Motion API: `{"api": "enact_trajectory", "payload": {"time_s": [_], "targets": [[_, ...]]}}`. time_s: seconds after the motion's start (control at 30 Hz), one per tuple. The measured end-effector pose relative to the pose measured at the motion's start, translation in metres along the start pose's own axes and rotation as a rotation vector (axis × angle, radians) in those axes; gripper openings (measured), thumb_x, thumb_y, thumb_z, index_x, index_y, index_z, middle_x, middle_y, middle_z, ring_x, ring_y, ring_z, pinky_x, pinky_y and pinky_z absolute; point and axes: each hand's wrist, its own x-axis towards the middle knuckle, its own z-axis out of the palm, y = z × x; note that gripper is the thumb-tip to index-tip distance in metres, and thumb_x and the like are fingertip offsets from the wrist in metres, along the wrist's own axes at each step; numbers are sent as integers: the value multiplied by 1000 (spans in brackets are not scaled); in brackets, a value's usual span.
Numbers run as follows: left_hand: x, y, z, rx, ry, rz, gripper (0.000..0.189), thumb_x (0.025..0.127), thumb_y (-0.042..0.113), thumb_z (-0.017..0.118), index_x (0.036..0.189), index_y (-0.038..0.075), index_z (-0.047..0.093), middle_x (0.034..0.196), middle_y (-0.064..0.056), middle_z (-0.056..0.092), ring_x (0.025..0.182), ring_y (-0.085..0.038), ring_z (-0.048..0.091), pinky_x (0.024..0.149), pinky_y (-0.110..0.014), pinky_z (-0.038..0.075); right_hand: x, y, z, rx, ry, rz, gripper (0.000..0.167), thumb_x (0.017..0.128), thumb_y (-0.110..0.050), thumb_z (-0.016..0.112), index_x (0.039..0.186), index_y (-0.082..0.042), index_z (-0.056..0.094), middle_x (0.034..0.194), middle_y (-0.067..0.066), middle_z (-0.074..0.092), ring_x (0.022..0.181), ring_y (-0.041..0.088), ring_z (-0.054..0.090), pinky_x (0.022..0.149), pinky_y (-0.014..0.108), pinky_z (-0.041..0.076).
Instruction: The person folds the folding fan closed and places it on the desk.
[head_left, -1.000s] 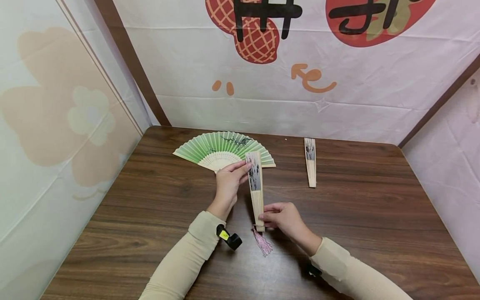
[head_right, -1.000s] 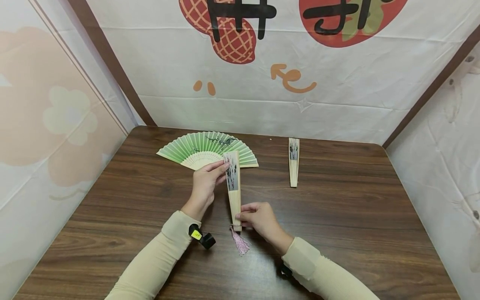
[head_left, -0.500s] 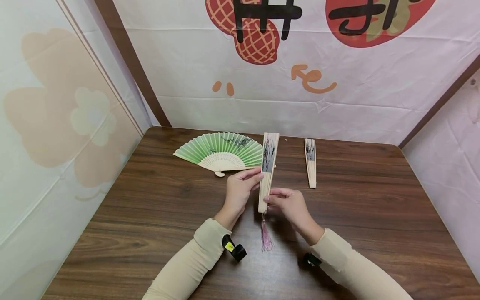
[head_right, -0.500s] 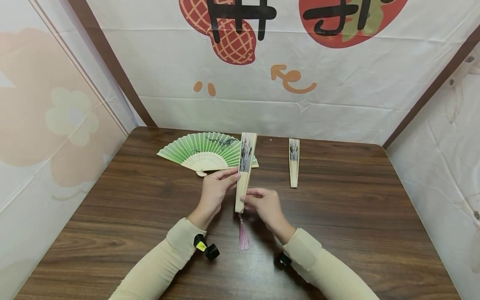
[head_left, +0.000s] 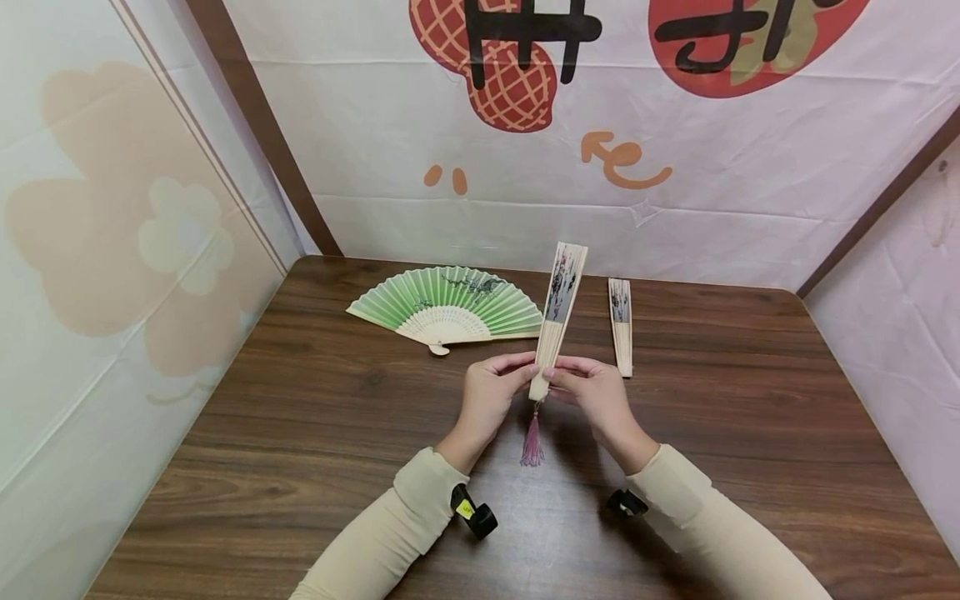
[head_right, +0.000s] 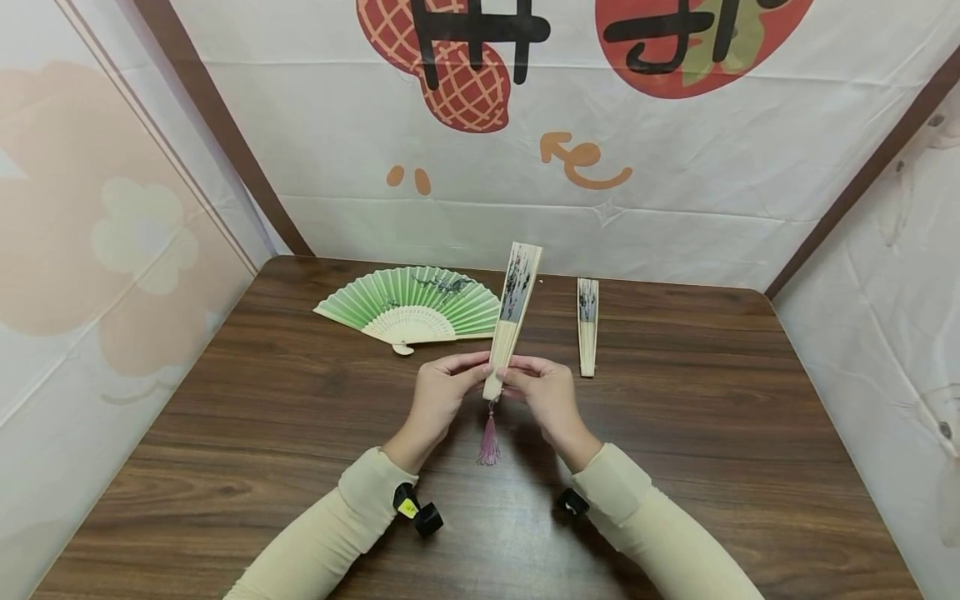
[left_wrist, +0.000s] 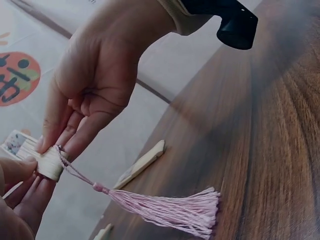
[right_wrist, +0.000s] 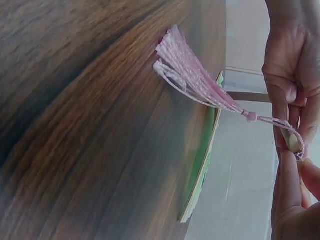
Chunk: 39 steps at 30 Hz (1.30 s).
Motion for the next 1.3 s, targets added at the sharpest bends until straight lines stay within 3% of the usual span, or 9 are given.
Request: {"api": "enact_trajectory", "payload": {"time_s": [0.27,0.5,0.7,0.87,1.1,1.3], "targets": [[2,-5,10,22,25,-24,24,85,-1,75,107,-9,73,107,-28,71,74,0,67,70,-16,61,6,-5,-9,26,31,0,34,90,4,67,120,18,60,76,-9,70,69,2,70,72,25,64],[9,-8,19,33,33,-31,21,86,-1,74,105,-10,73,105,-27,72,71,0,66,69,-16,61,15,-8,-18,-14,28,6,39,92,0,68,126,16,58,82,-7,72,70,0,69,74,23,63],[17,-9,30,13,33,-44,20,86,-3,73,105,-11,73,106,-27,72,72,-2,66,68,-17,61,27,-8,-25,-77,48,4,41,92,-3,69,128,14,59,102,9,75,68,-2,69,76,25,64],[24,-14,37,18,39,-63,19,86,-5,73,104,-12,73,105,-28,72,72,-4,66,69,-18,62,37,-7,-31,-117,51,8,40,91,-2,69,128,11,60,117,24,68,67,-1,69,76,27,64],[38,-27,42,78,55,-122,18,86,-1,74,104,-8,74,106,-24,73,75,-7,68,72,-22,63,53,-1,-35,-191,47,1,38,92,0,67,127,12,60,123,33,61,67,0,68,71,21,63],[48,-36,46,151,74,-126,16,86,-2,73,101,-7,75,101,-23,75,74,-8,69,70,-21,63,68,0,-36,-242,48,45,37,93,1,66,126,15,59,124,35,60,66,2,67,73,23,63]]}}
